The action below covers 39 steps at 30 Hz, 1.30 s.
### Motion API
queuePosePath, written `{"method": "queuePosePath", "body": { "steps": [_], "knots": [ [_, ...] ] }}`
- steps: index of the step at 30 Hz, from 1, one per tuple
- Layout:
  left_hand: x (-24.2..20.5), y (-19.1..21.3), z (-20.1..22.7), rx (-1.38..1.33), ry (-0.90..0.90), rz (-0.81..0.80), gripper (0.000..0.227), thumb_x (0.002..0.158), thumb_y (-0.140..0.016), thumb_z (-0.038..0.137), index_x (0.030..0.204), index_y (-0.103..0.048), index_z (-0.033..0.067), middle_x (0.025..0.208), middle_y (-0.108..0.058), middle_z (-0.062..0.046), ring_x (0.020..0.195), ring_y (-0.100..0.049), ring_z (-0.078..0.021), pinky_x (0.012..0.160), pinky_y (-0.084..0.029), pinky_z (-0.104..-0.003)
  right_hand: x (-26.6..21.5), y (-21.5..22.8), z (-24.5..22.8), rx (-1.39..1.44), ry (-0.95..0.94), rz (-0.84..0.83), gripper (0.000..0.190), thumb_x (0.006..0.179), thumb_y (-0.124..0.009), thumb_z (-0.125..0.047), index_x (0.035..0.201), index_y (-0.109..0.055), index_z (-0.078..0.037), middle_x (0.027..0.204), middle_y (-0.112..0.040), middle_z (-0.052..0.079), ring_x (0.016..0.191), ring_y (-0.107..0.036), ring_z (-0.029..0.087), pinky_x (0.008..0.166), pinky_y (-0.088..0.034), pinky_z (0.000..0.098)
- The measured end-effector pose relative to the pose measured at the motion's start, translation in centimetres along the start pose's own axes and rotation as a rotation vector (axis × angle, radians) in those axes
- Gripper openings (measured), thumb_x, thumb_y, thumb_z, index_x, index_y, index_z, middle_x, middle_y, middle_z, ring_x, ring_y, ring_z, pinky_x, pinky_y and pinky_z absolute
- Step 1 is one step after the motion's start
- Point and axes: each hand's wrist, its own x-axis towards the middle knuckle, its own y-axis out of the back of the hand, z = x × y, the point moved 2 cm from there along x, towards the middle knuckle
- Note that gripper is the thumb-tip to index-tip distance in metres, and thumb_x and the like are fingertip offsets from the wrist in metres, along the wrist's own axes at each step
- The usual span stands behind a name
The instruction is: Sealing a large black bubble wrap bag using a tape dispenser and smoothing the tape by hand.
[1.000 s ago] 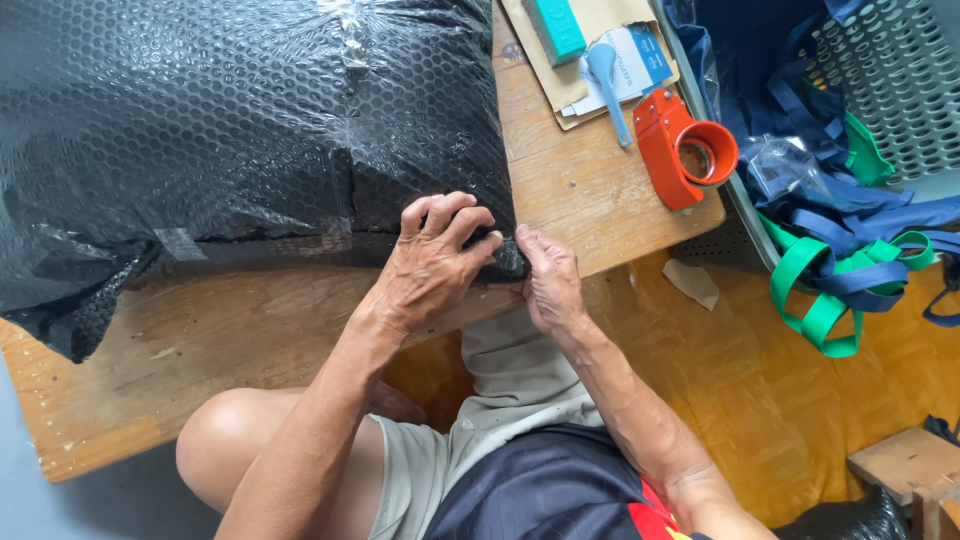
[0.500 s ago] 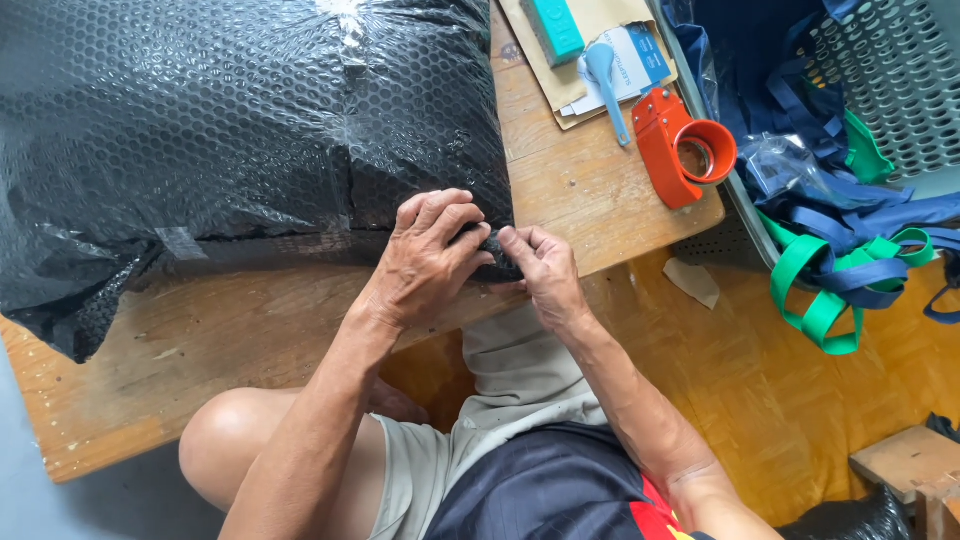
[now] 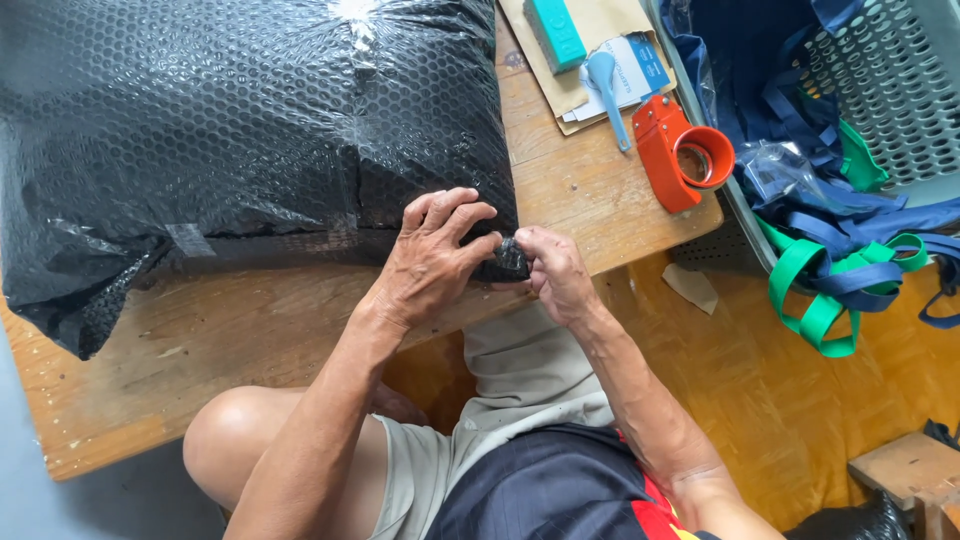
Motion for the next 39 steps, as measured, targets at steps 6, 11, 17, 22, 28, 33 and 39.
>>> {"method": "queuePosePath", "body": {
  "steps": [6,11,17,22,28,33,39],
  "knots": [
    [0.2,0.4,0.1,-0.023,0.032,-0.057,0.010,0.094,-0.066,0.017,0.102,-0.070,0.0208,0.124,-0.062,-0.002,0.133,-0.050,-0.0247,0.110,-0.034,-0.044,-0.3,0.3,0.3,-0.302,0.238,-0.118,0.060,0.088,-0.079,-0.005,0.135,-0.044,0.005,0.093,-0.074,0.015,0.081,-0.074,0.014,0.070,-0.067,0.0323],
    [0.1,0.4,0.0,-0.057,0.033,-0.062,0.023,0.087,-0.077,0.035,0.103,-0.071,0.0187,0.125,-0.063,-0.003,0.133,-0.050,-0.0262,0.112,-0.033,-0.045,-0.3,1.0,0.7,-0.169,0.249,-0.259,0.056,0.092,-0.070,0.001,0.139,-0.039,0.001,0.104,-0.074,0.019,0.090,-0.075,0.020,0.079,-0.067,0.0336],
    [0.0,0.1,0.0,-0.051,0.044,-0.063,0.027,0.083,-0.080,0.036,0.104,-0.072,0.0197,0.124,-0.063,-0.003,0.133,-0.051,-0.0269,0.110,-0.033,-0.046,0.2,2.4,1.7,0.092,0.155,-0.269,0.048,0.095,-0.064,-0.004,0.136,-0.039,0.003,0.109,-0.073,0.027,0.095,-0.076,0.032,0.080,-0.066,0.0476],
    [0.2,-0.3,-0.3,-0.030,0.022,-0.074,0.030,0.081,-0.082,0.036,0.104,-0.071,0.0198,0.124,-0.063,-0.004,0.133,-0.051,-0.0280,0.109,-0.034,-0.047,-0.1,1.9,2.4,-0.035,0.278,-0.118,0.046,0.099,-0.058,-0.007,0.139,-0.036,-0.002,0.110,-0.072,0.025,0.093,-0.075,0.032,0.079,-0.065,0.0503],
    [-0.1,-0.4,0.0,-0.024,0.038,-0.077,0.033,0.079,-0.083,0.036,0.105,-0.071,0.0209,0.125,-0.064,-0.003,0.133,-0.051,-0.0275,0.109,-0.034,-0.047,-3.6,-0.8,1.4,-0.531,0.641,0.220,0.031,0.099,-0.068,-0.015,0.127,-0.061,-0.002,0.105,-0.076,0.022,0.095,-0.075,0.026,0.076,-0.064,0.0365],
    [-0.1,-0.3,0.0,-0.029,0.044,-0.078,0.032,0.078,-0.083,0.035,0.105,-0.072,0.0211,0.124,-0.065,-0.003,0.133,-0.053,-0.0274,0.108,-0.035,-0.047,-3.1,-0.3,2.7,-0.377,0.527,0.196,0.030,0.099,-0.067,-0.011,0.126,-0.067,0.002,0.103,-0.077,0.022,0.090,-0.074,0.018,0.078,-0.065,0.0320],
    [-0.2,-0.5,-0.1,-0.016,0.033,-0.070,0.032,0.082,-0.080,0.038,0.110,-0.071,0.0232,0.125,-0.064,-0.002,0.134,-0.052,-0.0268,0.110,-0.034,-0.046,-3.3,-0.5,2.5,-0.321,0.518,0.169,0.047,0.096,-0.070,-0.009,0.138,-0.050,0.001,0.106,-0.075,0.023,0.093,-0.075,0.022,0.080,-0.066,0.0342]
  ]
}}
